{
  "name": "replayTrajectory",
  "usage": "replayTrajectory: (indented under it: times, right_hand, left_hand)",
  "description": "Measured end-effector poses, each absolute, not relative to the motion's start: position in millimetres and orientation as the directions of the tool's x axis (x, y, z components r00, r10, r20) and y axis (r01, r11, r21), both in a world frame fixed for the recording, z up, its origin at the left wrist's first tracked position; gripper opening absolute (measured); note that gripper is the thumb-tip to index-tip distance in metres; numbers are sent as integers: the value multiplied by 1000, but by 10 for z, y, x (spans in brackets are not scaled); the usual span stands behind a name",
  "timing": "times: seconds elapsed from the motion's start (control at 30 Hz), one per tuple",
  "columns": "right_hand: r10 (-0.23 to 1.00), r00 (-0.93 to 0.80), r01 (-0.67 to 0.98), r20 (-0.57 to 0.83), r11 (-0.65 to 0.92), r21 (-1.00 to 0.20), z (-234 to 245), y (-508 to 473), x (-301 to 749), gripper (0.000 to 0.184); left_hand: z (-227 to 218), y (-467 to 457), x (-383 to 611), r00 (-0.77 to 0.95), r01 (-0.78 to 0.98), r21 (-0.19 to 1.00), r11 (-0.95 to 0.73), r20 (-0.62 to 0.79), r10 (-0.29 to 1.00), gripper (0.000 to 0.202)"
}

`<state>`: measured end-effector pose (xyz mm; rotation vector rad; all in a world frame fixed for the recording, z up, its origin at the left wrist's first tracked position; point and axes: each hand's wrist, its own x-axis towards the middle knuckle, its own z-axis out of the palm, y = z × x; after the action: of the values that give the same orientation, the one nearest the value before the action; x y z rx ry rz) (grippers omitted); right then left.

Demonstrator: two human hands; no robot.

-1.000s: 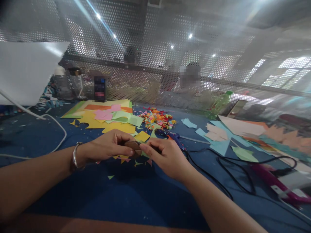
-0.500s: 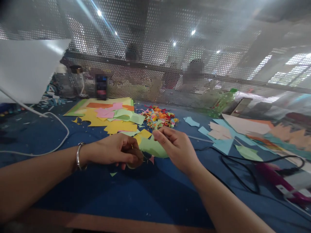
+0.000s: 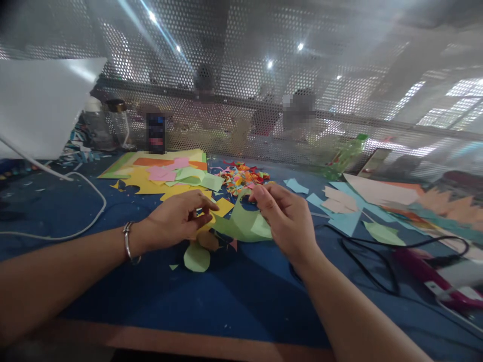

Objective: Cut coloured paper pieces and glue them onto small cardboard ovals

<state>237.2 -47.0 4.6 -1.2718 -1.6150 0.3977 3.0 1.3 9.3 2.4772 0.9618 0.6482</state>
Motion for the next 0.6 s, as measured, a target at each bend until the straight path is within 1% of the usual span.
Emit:
replayTrajectory:
  times: [0.07, 0.13, 0.17, 0.2, 0.23, 0.3, 0.33, 0.37, 0.43, 0.5, 0.57, 0.6]
  right_hand:
    - [843, 122, 512, 524, 399, -760, 55, -466, 2358, 47]
    - [833, 146, 503, 534, 402, -765, 61, -461, 2349, 46]
    - [833, 145, 505, 534, 401, -764, 62, -459, 2347, 47]
    - [833, 144, 510, 533, 399, -762, 63, -456, 2349, 47]
    - [834, 143, 516, 533, 396, -759, 65, -455, 2352, 47]
    - [834, 145, 525, 533, 392, -756, 71, -454, 2360, 47]
    - [832, 148, 524, 534, 392, -756, 76, -454, 2364, 47]
    - [829, 155, 520, 537, 394, -758, 82, -455, 2368, 47]
    - [822, 182, 505, 540, 393, -768, 97, -457, 2373, 46]
    - [807, 225, 486, 546, 393, -781, 109, -456, 2380, 44]
    - [790, 266, 460, 553, 400, -793, 117, -450, 2396, 41]
    - [783, 278, 455, 556, 403, -794, 121, -444, 2409, 40]
  left_hand:
    - [100, 27, 44, 644, 496, 574, -652, 260, 720, 39]
    - [127, 19, 84, 657, 500, 603, -622, 204, 726, 50]
    - [146, 11, 116, 678, 502, 592, -630, 183, 712, 54]
    - [166, 3, 156, 709, 503, 557, -661, 172, 684, 54]
    - [187, -4, 202, 743, 497, 511, -701, 167, 648, 49]
    - [234, -7, 301, 798, 479, 428, -766, 151, 583, 27]
    - [262, -2, 346, 811, 475, 395, -786, 150, 565, 20]
    - [293, 8, 384, 809, 478, 375, -794, 163, 564, 18]
    - [367, 46, 421, 772, 488, 373, -789, 236, 590, 17]
    - [442, 113, 391, 688, 484, 445, -753, 338, 642, 15]
    - [492, 218, 291, 631, 480, 527, -701, 348, 693, 9]
    - [498, 285, 217, 579, 492, 597, -634, 319, 750, 6]
